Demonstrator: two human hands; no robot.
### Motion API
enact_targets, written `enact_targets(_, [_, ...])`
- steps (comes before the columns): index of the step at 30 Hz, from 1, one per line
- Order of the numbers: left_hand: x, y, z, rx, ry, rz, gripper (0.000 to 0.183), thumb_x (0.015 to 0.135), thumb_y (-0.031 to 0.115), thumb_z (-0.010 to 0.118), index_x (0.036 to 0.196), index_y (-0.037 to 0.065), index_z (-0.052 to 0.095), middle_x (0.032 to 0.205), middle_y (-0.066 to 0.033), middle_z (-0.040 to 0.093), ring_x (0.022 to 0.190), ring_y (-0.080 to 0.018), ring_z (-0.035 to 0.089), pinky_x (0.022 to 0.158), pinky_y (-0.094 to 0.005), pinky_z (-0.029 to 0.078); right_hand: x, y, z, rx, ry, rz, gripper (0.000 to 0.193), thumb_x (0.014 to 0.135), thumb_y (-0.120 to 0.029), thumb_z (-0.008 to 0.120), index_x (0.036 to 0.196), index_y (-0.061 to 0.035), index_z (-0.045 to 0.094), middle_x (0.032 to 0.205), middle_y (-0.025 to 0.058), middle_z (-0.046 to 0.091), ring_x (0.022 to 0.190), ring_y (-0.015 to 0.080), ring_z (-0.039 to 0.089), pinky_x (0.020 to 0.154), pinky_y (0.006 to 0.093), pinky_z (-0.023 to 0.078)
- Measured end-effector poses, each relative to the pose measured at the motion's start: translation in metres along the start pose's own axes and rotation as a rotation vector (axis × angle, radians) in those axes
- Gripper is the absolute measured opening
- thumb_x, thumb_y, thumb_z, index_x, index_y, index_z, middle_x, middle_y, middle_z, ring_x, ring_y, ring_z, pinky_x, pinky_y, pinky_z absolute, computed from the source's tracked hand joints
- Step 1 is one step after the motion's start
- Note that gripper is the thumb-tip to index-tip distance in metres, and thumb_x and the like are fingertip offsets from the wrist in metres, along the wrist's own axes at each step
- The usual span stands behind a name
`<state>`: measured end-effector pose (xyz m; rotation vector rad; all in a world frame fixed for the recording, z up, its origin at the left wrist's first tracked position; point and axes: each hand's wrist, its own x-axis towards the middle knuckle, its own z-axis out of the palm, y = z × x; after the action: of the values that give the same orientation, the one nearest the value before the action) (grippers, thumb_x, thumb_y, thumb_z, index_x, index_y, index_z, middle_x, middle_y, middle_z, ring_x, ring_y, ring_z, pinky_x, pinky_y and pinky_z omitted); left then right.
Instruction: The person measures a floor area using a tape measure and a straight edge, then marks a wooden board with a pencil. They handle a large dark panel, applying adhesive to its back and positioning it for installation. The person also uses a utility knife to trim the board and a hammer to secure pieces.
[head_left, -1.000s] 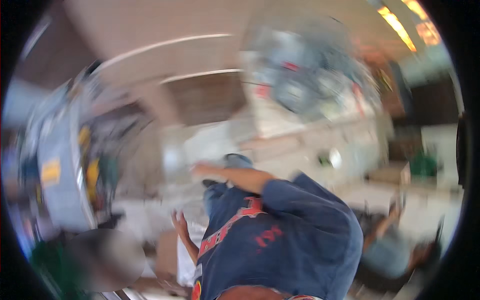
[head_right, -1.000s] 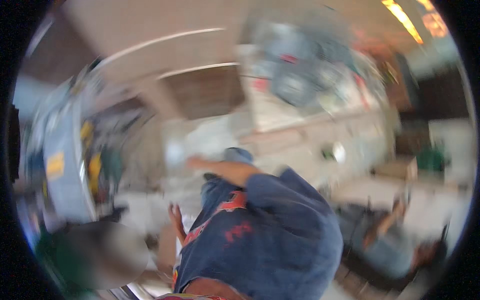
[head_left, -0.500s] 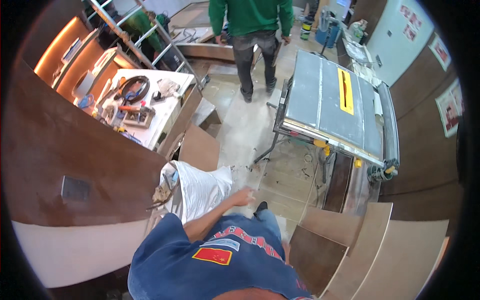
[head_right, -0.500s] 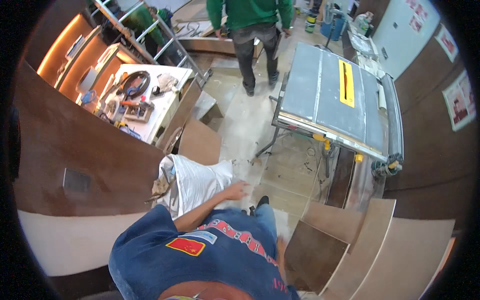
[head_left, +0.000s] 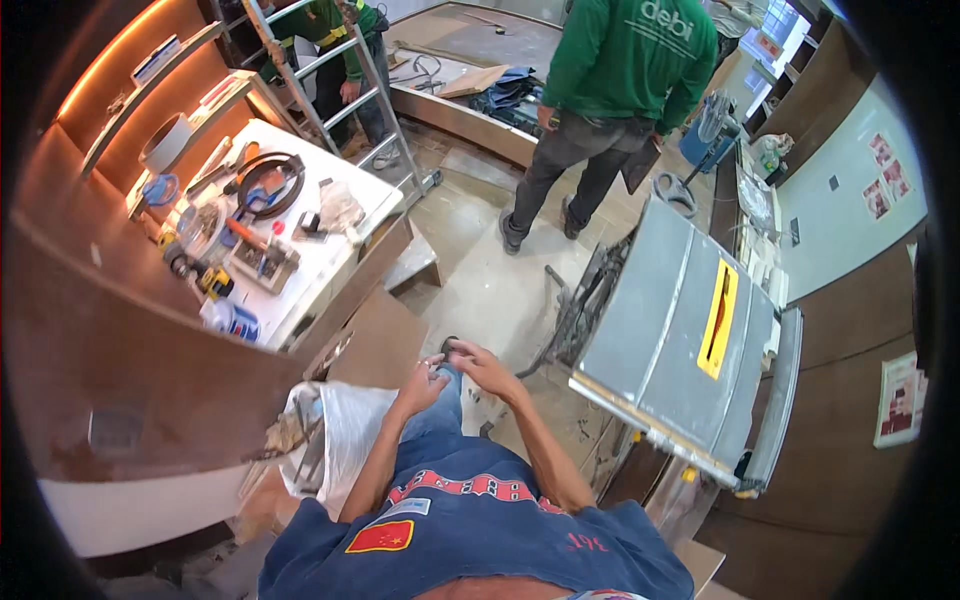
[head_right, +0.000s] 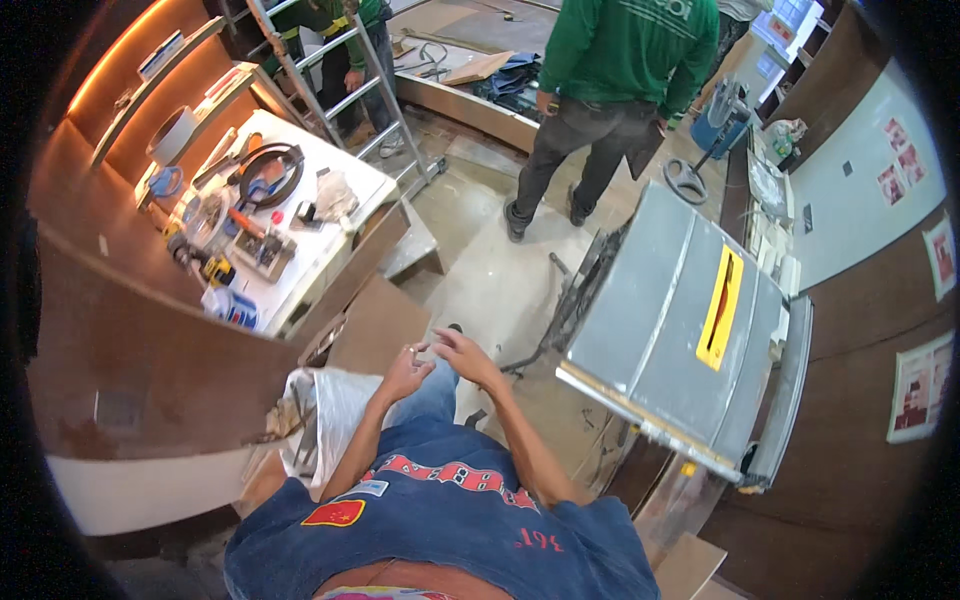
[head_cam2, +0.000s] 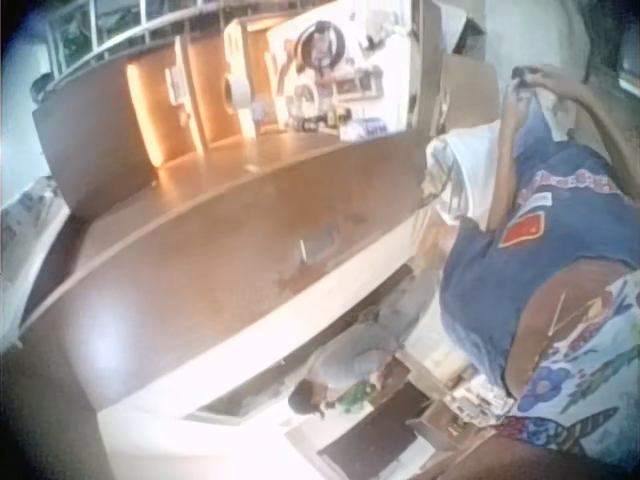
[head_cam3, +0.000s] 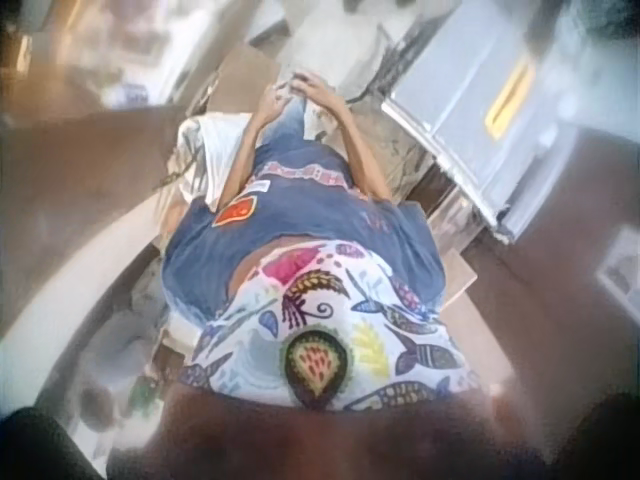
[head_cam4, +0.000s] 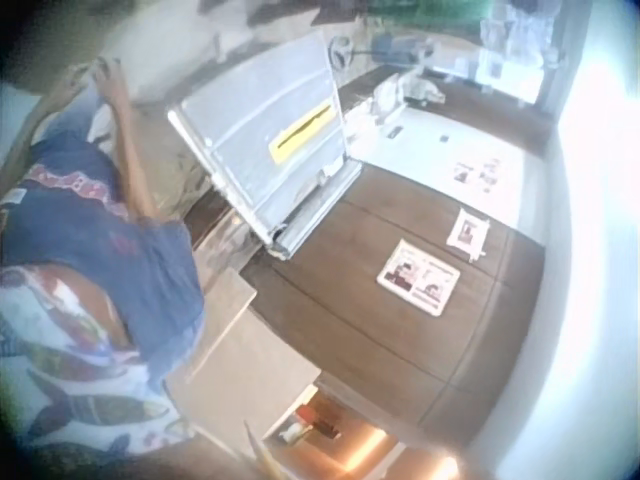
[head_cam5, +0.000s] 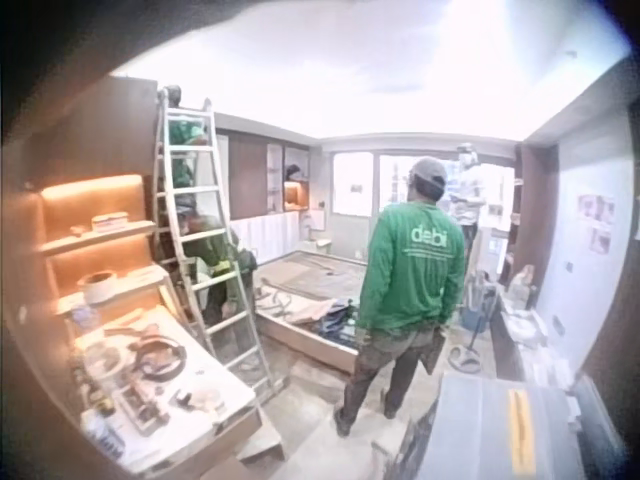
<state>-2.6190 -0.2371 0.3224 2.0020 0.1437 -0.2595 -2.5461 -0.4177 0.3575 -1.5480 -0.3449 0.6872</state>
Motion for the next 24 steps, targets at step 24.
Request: enact_targets(24, [0.565,0.086,-0.11,-0.276,0.108,-0.142,0.05,0.087,0.024,0.065,0.13,0.004,0.05,0.113,-0.0198,0.06,0.097,-0.0285,0.061,0.085,-0.0375,0.049,0.654,-0.014,-0.367,-0.605,-0.017,0.054,0.034,0.089,-0.021,0.054,0.115,-0.0004,0.06,0.101,0.0159,0.066,0.09,0.023,0.063,0.077,0.0356,0.048])
